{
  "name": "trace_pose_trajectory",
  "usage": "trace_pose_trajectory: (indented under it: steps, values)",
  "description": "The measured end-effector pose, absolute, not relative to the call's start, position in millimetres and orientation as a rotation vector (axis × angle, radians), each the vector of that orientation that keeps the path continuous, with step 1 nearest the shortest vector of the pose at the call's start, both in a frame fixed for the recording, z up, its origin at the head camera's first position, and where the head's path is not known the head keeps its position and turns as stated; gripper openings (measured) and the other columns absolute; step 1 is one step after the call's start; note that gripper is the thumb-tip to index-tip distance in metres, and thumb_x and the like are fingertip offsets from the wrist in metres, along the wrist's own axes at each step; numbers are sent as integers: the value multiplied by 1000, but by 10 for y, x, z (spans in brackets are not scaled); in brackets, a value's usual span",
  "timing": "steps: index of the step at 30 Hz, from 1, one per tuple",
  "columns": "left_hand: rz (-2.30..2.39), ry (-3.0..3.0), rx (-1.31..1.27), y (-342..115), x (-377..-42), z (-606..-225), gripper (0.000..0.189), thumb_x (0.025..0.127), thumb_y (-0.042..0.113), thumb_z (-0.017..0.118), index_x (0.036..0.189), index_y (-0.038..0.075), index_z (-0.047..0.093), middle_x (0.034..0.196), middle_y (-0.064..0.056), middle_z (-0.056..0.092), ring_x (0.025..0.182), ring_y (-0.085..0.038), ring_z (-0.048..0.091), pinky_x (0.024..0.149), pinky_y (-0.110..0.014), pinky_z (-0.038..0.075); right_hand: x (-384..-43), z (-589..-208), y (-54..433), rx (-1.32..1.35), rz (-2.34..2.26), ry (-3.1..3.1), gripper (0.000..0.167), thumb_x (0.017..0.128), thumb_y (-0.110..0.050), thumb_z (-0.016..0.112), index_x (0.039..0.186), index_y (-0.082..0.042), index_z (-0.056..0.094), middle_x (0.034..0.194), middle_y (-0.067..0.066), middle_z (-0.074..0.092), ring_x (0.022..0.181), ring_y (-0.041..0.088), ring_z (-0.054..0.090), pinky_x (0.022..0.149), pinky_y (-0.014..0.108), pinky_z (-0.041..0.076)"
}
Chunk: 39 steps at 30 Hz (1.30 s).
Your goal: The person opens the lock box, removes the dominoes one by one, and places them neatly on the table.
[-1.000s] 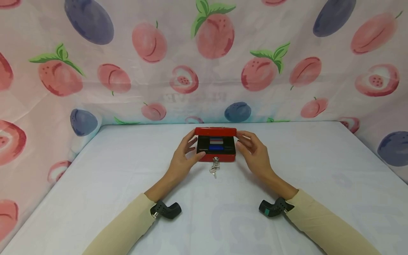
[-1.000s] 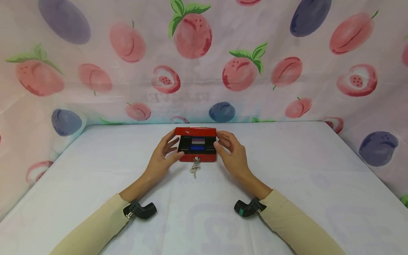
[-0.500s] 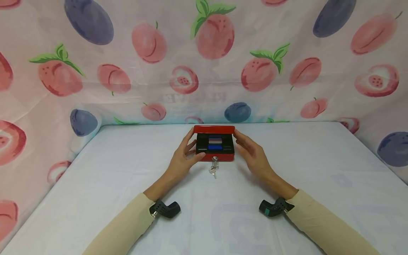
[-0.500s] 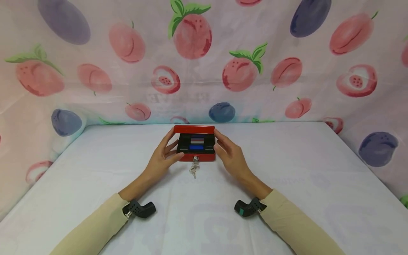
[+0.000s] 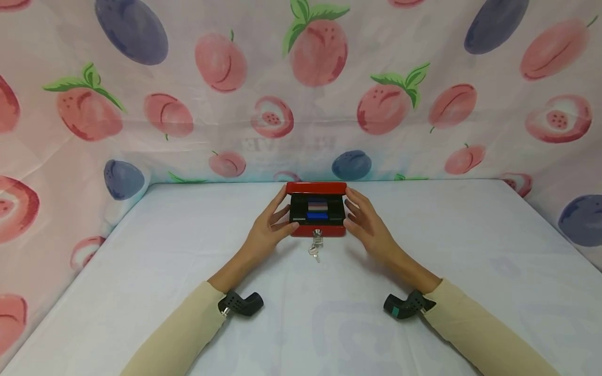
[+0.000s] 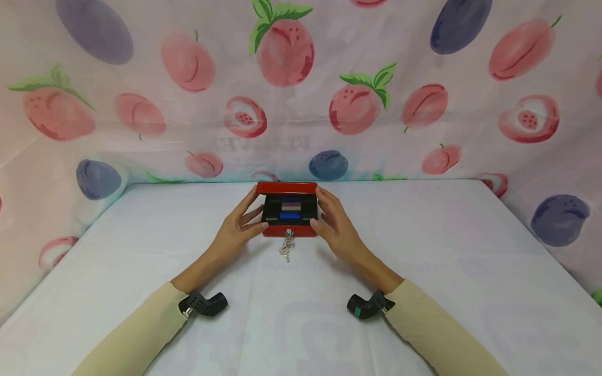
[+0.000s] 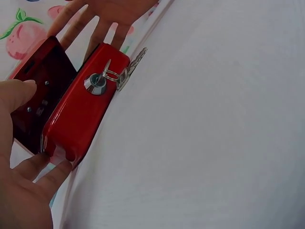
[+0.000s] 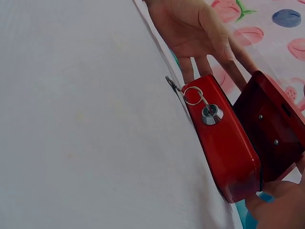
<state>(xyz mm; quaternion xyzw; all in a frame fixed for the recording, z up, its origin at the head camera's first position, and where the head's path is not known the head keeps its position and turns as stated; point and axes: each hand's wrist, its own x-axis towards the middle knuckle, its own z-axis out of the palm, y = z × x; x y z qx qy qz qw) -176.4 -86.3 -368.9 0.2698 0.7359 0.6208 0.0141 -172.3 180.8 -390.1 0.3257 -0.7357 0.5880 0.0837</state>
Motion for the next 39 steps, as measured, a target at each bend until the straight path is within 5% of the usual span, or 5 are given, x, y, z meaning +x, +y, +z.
trace_pose_trajectory:
  steps: [9, 13, 22, 30, 39]
  values:
    - [1932, 2300, 825, -881, -1833, -3770, 83, 91, 1, 64, 155, 20, 14, 159, -6, 14, 132, -41, 37, 96, -41, 43, -1738, -3912, 1822, 1021, 1739, -2174, 67, 94, 8, 47, 152, -2, 15, 157, 13, 11, 134, 50, 25, 102, 40, 36]
    - [1947, 2336, 848, -897, -1907, -3887, 82, 90, 6, 66, 154, 29, 20, 157, 2, 20, 127, -37, 45, 93, -37, 46, -1737, -3900, 1823, 1020, 1687, -2182, 67, 94, 7, 48, 152, -3, 16, 156, 14, 14, 134, 49, 28, 101, 43, 36]
    - [1961, 2405, 846, -877, -1784, -3709, 74, 91, 0, 62, 153, 14, 25, 155, -7, 27, 119, -42, 51, 89, -42, 49, -1677, -3823, 1793, 894, 1702, -2282, 67, 97, -8, 53, 154, -13, 18, 157, 8, 16, 131, 46, 37, 94, 45, 43]
    - [1891, 2548, 753, -866, -1676, -3567, 64, 93, 7, 61, 150, 11, 32, 148, -11, 39, 103, -35, 64, 49, -43, 52, -1656, -3816, 1773, 825, 1630, -2332, 67, 97, -9, 54, 154, -20, 20, 156, 4, 21, 126, 41, 45, 89, 43, 48]
    - [1928, 2572, 739, -871, -1682, -3538, 61, 93, 5, 61, 148, 10, 36, 144, -13, 44, 91, -40, 67, 81, -42, 53, -1522, -3607, 1694, 798, 1575, -2338, 67, 94, 5, 54, 152, -5, 22, 152, 18, 25, 120, 48, 48, 82, 46, 51]
